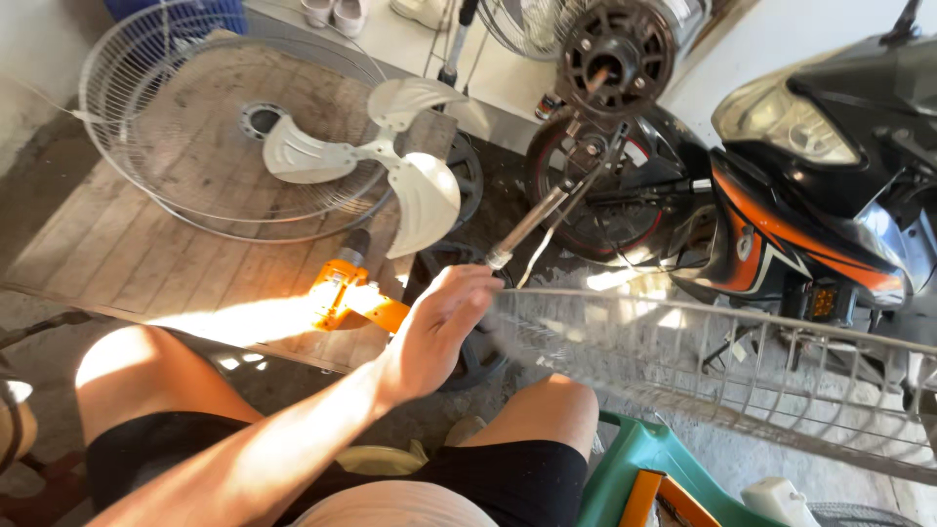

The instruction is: The person removes the fan blade from a standing fan using a cordless drill and then detaches the motor housing from the fan stand. The blade and motor are placed on a nearby table.

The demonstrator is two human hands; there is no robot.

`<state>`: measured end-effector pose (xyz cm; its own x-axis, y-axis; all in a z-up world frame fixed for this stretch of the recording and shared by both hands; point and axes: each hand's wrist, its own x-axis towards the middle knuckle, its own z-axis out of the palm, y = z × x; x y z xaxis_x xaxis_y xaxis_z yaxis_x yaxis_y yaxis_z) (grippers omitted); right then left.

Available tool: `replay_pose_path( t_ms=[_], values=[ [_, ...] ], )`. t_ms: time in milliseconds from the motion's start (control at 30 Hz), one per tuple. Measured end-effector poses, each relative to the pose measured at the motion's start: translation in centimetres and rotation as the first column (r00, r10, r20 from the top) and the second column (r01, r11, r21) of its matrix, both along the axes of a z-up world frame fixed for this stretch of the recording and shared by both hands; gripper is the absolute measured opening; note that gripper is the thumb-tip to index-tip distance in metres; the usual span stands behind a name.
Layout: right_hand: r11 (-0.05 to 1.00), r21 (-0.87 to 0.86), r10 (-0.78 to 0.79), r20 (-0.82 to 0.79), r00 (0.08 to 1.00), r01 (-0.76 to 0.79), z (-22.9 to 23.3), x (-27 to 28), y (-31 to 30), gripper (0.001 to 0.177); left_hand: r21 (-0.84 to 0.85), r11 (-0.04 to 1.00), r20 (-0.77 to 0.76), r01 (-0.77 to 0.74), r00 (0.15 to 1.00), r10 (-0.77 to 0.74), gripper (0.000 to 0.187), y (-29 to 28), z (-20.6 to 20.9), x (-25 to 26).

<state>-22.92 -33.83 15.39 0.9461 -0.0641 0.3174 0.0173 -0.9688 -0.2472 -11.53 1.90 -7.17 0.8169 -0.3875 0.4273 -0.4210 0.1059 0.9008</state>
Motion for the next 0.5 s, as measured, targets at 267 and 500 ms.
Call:
replay_pose_path(
  t_ms=[267, 500],
  values=[
    [0.795, -0.029, 0.588, 0.280, 0.759, -0.606, 4.5, 4.6, 15.9, 0.039, -0.494, 0.752, 0.065, -0.435, 0.845, 0.531, 0.048, 15.9, 2.5, -2.1],
    [0.582, -0.492, 0.777, 0.570, 0.265, -0.648, -6.5, 19.7, 29.1, 0.043, -0.294, 0.812, -0.642, -0.505, 0.733, 0.224, 0.067, 31.3, 3.2, 13.3]
  ],
)
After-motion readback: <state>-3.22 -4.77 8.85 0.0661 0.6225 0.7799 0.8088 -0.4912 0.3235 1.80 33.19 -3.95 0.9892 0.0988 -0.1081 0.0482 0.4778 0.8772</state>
